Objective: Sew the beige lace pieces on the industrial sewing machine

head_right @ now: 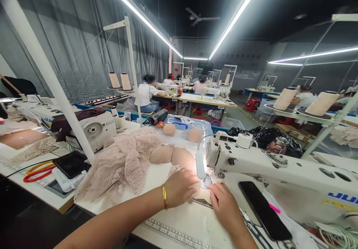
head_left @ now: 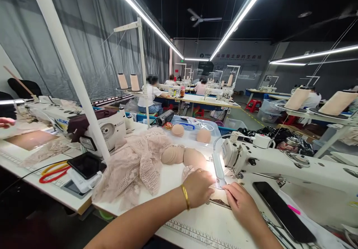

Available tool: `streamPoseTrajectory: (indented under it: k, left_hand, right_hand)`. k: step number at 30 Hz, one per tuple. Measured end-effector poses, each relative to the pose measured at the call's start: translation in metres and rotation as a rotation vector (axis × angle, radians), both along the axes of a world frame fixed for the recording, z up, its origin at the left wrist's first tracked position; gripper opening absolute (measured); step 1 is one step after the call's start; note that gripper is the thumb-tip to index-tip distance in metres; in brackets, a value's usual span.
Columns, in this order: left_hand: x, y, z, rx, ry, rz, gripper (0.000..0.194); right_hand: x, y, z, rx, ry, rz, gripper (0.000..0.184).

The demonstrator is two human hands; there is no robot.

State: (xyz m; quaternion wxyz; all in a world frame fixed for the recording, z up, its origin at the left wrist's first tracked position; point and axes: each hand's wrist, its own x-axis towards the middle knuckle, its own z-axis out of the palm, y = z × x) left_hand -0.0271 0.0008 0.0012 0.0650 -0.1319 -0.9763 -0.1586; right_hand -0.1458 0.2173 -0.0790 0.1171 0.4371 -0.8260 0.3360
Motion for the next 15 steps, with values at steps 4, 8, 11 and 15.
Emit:
streamPoseTrajectory:
  k: [4, 8, 11, 15]
  left_hand:
    - [-0.039, 0.001, -0.012, -0.133, -0.056, 0.118, 0.021]
    - [-0.046, -0.003, -0.024, -0.208, -0.125, 0.159, 0.021]
    - [-0.042, -0.009, -0.022, -0.207, -0.136, 0.198, 0.028]
    - [-0.021, -0.02, -0.01, -0.127, -0.099, 0.178, 0.03]
  right_hand:
    - [0.001, 0.0, -0.003, -0.01, -0.026, 0.002, 0.034]
    - [0.0, 0.0, -0.004, -0.044, -0.095, 0.007, 0.034]
    - [0.002, 0.002, 0.002, -0.073, -0.167, 0.015, 0.035]
    - [0.021, 0.001, 0.013, -0.119, -0.325, 0.034, 0.037]
